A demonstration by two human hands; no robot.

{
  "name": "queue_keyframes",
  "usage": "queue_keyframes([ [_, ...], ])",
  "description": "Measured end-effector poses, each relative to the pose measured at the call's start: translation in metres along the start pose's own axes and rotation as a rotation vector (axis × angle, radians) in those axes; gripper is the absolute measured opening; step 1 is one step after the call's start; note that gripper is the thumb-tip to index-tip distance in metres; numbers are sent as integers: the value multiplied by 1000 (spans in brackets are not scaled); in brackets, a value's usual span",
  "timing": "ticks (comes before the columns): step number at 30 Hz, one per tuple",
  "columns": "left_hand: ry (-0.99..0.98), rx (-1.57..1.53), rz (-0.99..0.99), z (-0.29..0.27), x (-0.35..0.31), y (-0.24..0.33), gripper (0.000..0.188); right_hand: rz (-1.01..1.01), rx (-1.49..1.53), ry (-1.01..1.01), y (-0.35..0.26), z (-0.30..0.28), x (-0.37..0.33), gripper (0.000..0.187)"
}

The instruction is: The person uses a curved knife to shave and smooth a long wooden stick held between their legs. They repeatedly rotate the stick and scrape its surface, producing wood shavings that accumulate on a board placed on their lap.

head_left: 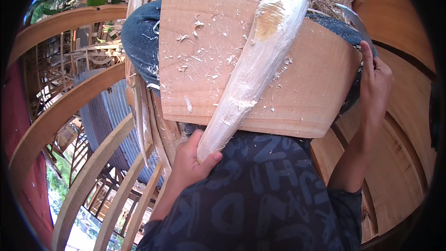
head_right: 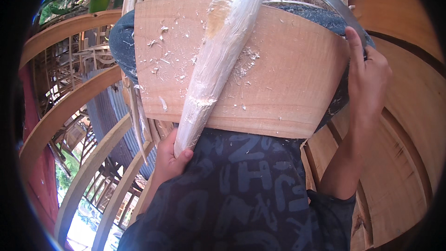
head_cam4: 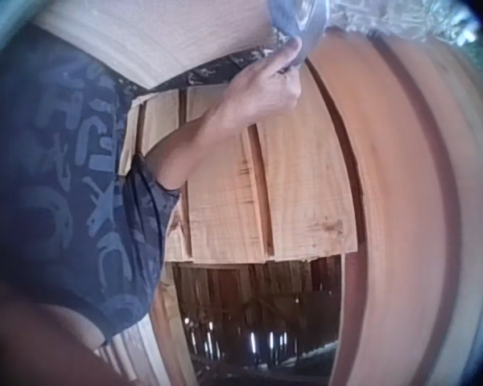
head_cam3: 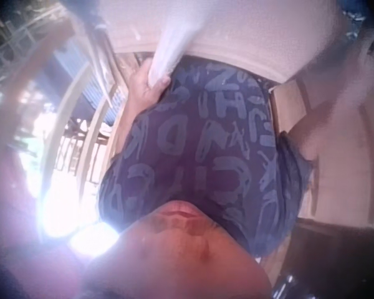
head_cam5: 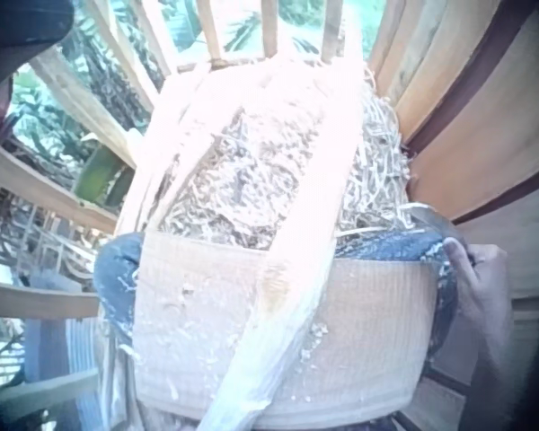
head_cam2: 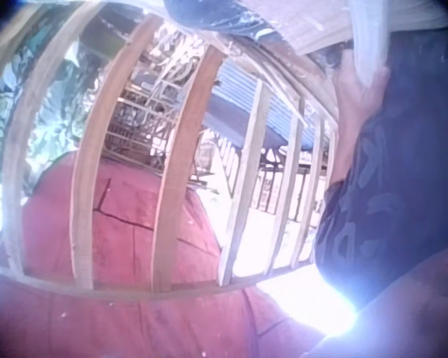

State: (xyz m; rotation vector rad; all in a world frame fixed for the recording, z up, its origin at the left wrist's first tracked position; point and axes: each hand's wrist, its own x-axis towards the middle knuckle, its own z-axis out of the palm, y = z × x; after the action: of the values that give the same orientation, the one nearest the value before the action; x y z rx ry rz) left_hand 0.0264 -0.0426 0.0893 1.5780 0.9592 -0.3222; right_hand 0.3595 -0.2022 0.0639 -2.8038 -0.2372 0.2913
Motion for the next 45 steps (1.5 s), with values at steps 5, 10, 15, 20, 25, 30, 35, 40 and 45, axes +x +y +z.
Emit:
queue_keyframes([
  [5, -20, -91, -22, 0, 6, 0, 49, -146, 278, -132, -7, -15, -28, 61],
  [10, -32, -162, -24, 1, 10, 0, 52, -586, 125, -442, -52, 14, -106, 54],
  [15, -45, -120, -24, 2, 9, -4, 53, -615, -52, -317, -51, 12, -97, 57],
  [20, -37, -104, -24, 2, 10, 4, 53, -623, -100, -209, -48, 9, -86, 58],
  [25, -40, -127, -6, 3, 11, 2, 51, -331, 31, 26, -19, 22, -71, 57],
  [30, -52, -148, 0, 0, 9, -7, 50, -123, 312, 10, 26, -12, -32, 49],
  [35, -99, -214, -84, 4, 10, -5, 55, -316, 371, -450, -12, -5, -89, 36],
  [40, -30, -271, -12, 10, 15, -7, 59, -541, 225, -488, -37, 20, -111, 48],
  [45, -59, -230, -46, 9, 15, -2, 59, -542, 6, -307, -37, 9, -92, 49],
])
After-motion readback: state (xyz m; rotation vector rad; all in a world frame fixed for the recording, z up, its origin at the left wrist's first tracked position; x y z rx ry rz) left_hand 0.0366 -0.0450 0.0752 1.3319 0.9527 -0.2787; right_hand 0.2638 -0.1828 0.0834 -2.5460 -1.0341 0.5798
